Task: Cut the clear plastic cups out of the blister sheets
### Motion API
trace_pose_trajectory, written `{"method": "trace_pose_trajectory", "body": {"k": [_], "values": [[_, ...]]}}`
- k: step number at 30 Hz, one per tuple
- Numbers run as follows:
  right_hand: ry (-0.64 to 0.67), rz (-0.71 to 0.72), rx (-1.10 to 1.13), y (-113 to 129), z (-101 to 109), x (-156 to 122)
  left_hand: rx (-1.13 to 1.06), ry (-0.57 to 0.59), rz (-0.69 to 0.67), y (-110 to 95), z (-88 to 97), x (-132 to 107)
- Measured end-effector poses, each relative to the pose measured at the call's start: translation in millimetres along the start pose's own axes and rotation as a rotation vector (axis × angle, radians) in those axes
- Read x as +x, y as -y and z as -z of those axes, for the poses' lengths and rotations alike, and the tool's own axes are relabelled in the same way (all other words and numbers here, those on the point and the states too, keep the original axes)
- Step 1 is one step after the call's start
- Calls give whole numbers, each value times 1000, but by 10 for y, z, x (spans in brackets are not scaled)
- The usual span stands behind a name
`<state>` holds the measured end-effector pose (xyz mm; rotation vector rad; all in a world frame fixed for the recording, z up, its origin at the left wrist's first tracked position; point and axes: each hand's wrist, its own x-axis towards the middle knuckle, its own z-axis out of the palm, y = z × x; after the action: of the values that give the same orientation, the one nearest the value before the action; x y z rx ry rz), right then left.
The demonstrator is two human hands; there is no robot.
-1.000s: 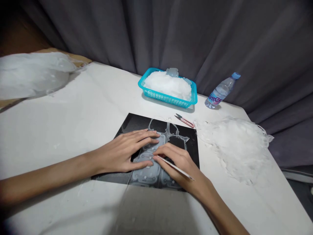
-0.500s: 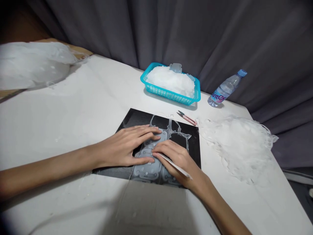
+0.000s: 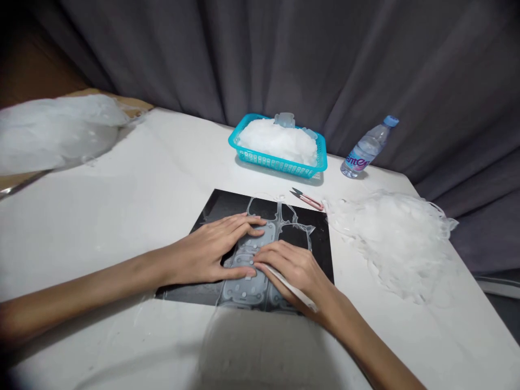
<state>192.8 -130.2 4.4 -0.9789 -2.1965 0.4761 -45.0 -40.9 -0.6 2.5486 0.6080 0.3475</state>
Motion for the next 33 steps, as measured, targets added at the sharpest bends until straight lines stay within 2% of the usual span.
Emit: {"method": "trace_pose_trajectory", "body": {"k": [6,13,15,17,19,21,24,28,30,33], "values": [[24,59,-137,-47,-46,-14,-12,-16,-8,7,34,6],[168,178,-385,20,7,-5,76,20,3,-51,64,0],[186,164,-438,45,10,32,156,-70,41,-124,56,-40],[206,128,-499,52,0,62,234,-196,160,-202,29,-95],[203,125,-551,39,-22,79,229,-262,294,-260,-10,-149],[145,145,-572,20,-53,83,108,-264,379,-288,-47,-179],[-4,147,-561,22,-106,79,-220,-237,439,-298,-80,-162],[-144,96,-412,47,-129,93,-625,-205,471,-333,-93,-117],[-230,1,-339,-23,-78,116,-650,-211,525,-351,-82,-117],[-477,-239,-328,-272,116,155,-628,-200,568,-332,-38,-136]]}}
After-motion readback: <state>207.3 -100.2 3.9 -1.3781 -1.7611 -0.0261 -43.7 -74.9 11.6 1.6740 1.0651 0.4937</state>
